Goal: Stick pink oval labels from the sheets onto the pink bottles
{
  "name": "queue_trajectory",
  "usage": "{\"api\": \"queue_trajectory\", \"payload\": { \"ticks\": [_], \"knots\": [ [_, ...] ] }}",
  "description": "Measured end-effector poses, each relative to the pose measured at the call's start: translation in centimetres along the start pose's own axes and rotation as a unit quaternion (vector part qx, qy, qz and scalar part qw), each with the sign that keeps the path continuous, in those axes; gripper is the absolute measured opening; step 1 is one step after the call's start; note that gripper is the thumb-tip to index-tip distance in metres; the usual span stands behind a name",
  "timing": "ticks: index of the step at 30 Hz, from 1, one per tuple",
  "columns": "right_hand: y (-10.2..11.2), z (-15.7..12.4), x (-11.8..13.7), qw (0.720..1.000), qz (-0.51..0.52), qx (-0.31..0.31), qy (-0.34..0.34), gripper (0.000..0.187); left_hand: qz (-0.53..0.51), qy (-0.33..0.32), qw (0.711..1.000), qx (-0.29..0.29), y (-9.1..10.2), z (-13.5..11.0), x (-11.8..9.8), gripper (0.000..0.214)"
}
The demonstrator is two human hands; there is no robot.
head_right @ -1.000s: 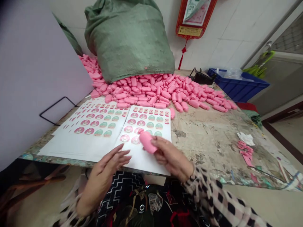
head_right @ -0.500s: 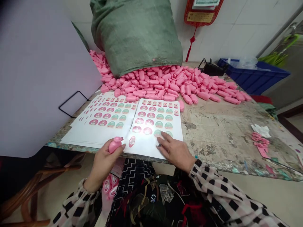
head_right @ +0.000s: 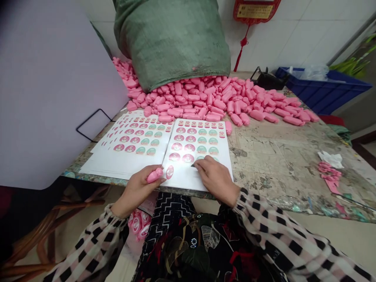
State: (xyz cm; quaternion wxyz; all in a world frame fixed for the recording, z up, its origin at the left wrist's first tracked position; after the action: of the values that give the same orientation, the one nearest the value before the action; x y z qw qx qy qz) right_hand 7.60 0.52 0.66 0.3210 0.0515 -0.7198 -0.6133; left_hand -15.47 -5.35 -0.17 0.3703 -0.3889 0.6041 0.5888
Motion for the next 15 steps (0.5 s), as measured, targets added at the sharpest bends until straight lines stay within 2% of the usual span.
{"api": "queue_trajectory", "payload": {
  "ticks": [3, 8, 15],
  "knots": [
    [-1.3, 1.8, 2.1, 0.999, 0.030, -0.002, 0.020, 0.021, -0.017, -0.018, 0.999, 0.029, 0.2, 1.2, 0.4, 0.036],
    [-3.1, 3.9, 3.8, 0.999, -0.048, -0.019, 0.009, 0.020, 0.066, -0.065, 0.989, 0.113, 0.3, 2.6, 1.6, 0.044],
    [-2.9, 4.5, 4.3, 0.992, -0.122, 0.012, 0.027, 0.025, 0.177, -0.074, 0.956, 0.223, 0.6, 3.5, 1.8, 0.060]
  ]
}}
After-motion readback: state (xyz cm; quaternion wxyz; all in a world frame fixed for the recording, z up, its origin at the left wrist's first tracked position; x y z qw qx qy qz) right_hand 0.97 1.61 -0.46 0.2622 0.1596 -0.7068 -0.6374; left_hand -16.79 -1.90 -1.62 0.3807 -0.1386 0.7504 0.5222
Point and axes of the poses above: each hand's wrist, its own z-axis towards the middle knuckle, its own y-axis out of the back of the hand, x = y × z, the point moved 2 cm from there along z, towards the middle knuckle, and after that the axes turned 7 degrees about x, right-handed, at the moved point
